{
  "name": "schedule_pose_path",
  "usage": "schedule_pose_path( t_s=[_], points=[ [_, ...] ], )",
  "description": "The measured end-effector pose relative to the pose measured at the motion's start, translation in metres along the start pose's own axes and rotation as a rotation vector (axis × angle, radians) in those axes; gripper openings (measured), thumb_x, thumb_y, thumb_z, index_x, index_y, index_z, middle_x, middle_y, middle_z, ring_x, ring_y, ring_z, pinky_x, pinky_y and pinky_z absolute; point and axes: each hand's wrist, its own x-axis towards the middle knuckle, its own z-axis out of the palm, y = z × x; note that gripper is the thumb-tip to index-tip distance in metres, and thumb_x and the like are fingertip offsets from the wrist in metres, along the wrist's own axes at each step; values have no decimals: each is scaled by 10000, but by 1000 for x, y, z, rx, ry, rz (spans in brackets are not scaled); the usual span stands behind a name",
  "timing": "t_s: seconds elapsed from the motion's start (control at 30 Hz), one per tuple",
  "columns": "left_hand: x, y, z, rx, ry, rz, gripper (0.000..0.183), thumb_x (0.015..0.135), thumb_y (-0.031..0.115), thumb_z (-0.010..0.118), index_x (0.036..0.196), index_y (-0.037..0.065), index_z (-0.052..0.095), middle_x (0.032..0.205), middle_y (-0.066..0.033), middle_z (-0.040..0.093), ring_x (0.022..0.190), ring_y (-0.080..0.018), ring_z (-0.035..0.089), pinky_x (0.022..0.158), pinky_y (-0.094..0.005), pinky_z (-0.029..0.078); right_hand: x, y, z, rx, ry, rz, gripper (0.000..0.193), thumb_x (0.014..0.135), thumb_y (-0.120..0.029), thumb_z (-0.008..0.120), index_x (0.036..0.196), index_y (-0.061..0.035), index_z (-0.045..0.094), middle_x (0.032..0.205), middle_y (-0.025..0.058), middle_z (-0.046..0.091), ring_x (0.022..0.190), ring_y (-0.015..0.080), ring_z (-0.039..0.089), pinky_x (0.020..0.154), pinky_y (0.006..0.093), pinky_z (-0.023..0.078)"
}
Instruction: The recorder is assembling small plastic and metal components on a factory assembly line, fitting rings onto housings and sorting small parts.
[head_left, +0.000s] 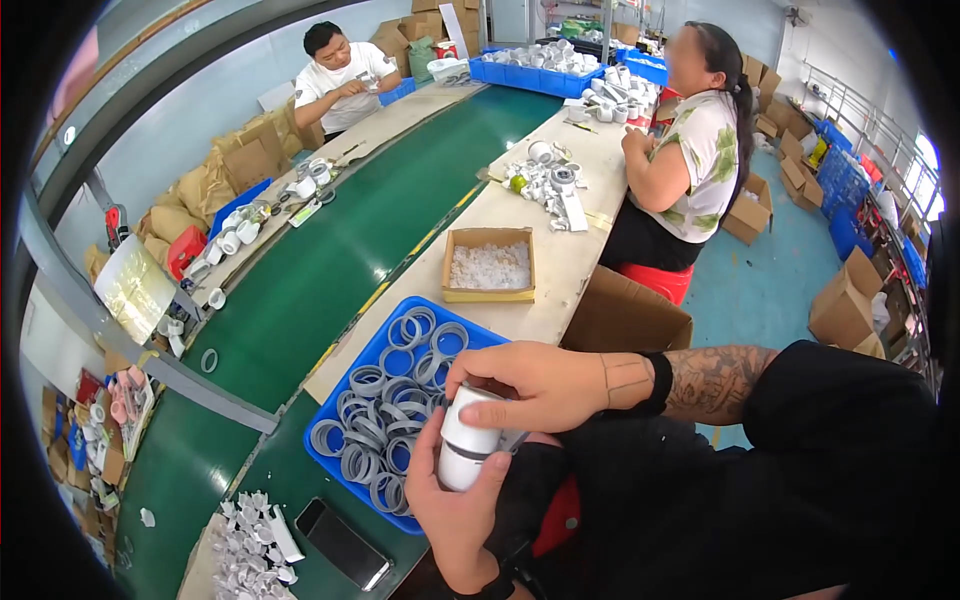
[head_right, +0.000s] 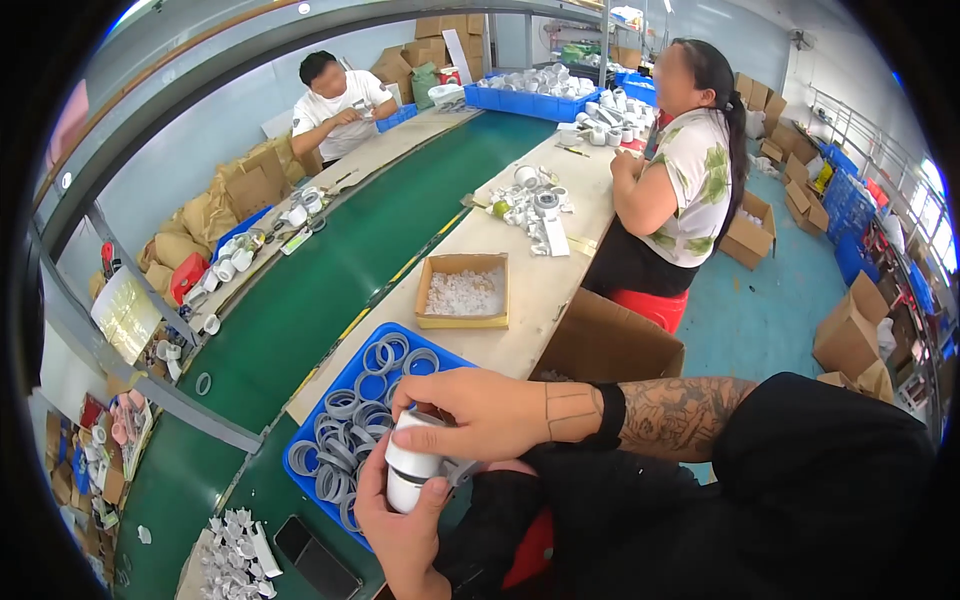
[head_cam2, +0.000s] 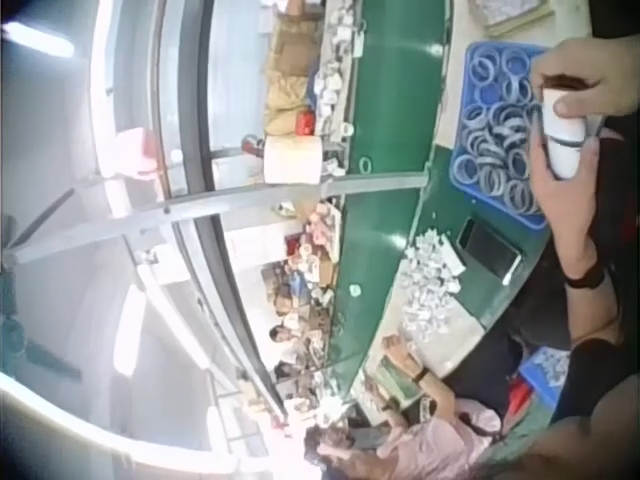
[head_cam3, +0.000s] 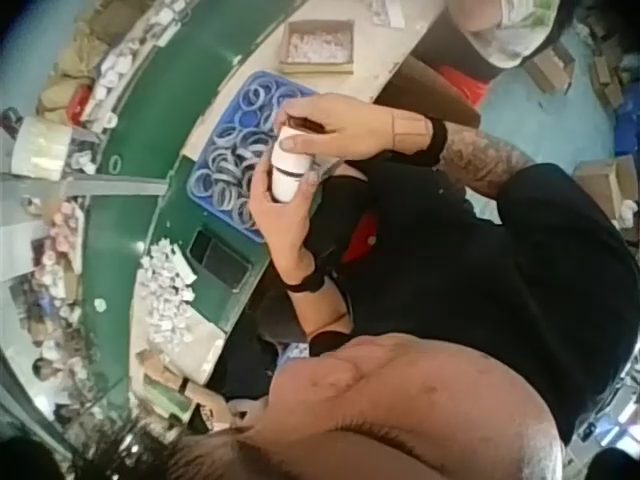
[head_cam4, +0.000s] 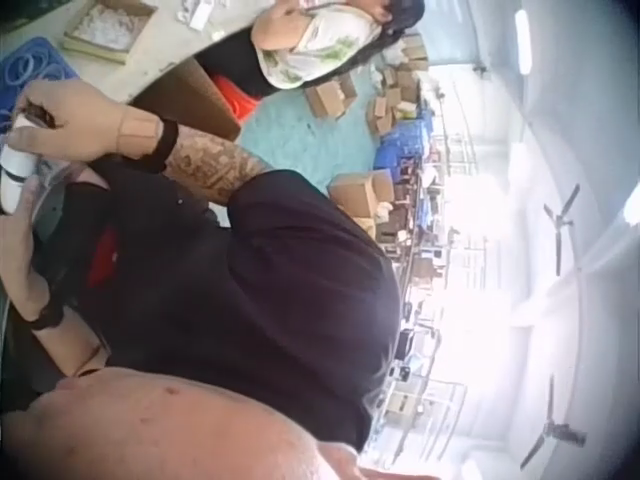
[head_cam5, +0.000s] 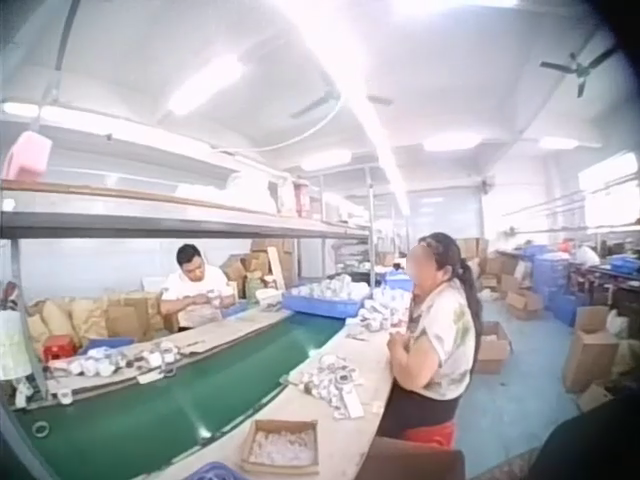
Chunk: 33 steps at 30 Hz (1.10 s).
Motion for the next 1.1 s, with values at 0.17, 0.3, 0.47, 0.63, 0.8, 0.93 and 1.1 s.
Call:
schedule_pose_path(
  t_s=[0.17, 0.3, 0.47, 0.63, 0.8, 0.93, 1.1],
  points=[
    [-2, -7, -2, 86, -139, -4, 811, 802, 170, 1007, 1476, -65, 623, 1327, -163, 733, 1162, -214, 722, 1007, -363, 581, -4, -11, -12, -36, -178, 99, 614, 1018, -410, 836, 1452, -46, 600, 1068, 93, 705, 867, 178, 635, 794, 355, 546],
    [-4, -8, 3, 69, -82, 39, 789, 792, 144, 1005, 1461, -50, 635, 1325, -161, 732, 1187, -217, 714, 1013, -361, 576, -6, -12, -19, -93, -206, 44, 600, 995, -385, 864, 1443, -54, 640, 1108, 78, 707, 891, 164, 627, 791, 336, 545],
    [0, -12, 4, 248, -107, 136, 735, 799, 119, 1000, 1422, -36, 643, 1296, -156, 727, 1168, -210, 710, 988, -362, 578, -3, -16, -23, -156, -199, -2, 530, 979, -361, 867, 1383, -71, 684, 1191, 90, 719, 974, 191, 684, 842, 345, 576],
    [-3, -9, 10, 213, -21, 109, 710, 803, 112, 1001, 1401, -33, 647, 1299, -141, 713, 1160, -204, 700, 991, -351, 566, 4, -24, -10, -219, -124, 0, 475, 971, -349, 867, 1321, -74, 698, 1192, 109, 716, 1036, 245, 717, 872, 378, 596],
    [-4, -3, 14, 93, 75, 140, 726, 751, 168, 1006, 1373, -13, 678, 1320, -187, 664, 1186, -322, 699, 1042, -418, 551, 4, -23, 5, -234, -36, -322, 458, 963, -343, 863, 1306, -91, 694, 1159, 103, 692, 1014, 311, 714, 870, 403, 594],
    [-4, 0, 6, 383, 127, 313, 725, 691, 173, 990, 1332, 0, 700, 1466, -218, 513, 1306, -344, 604, 1098, -445, 506, 4, -32, 18, -342, -10, -474, 424, 958, -324, 856, 1282, -108, 686, 1110, 106, 639, 957, 350, 688, 843, 430, 571],
    [-1, -10, 1, 536, 179, 329, 667, 682, 182, 1001, 1260, -21, 739, 1444, -186, 478, 1134, -293, 613, 1007, -429, 526, 5, -30, 34, -370, 25, -314, 369, 960, -318, 846, 1212, -113, 669, 1075, 119, 616, 948, 349, 686, 820, 438, 562]
  ],
)
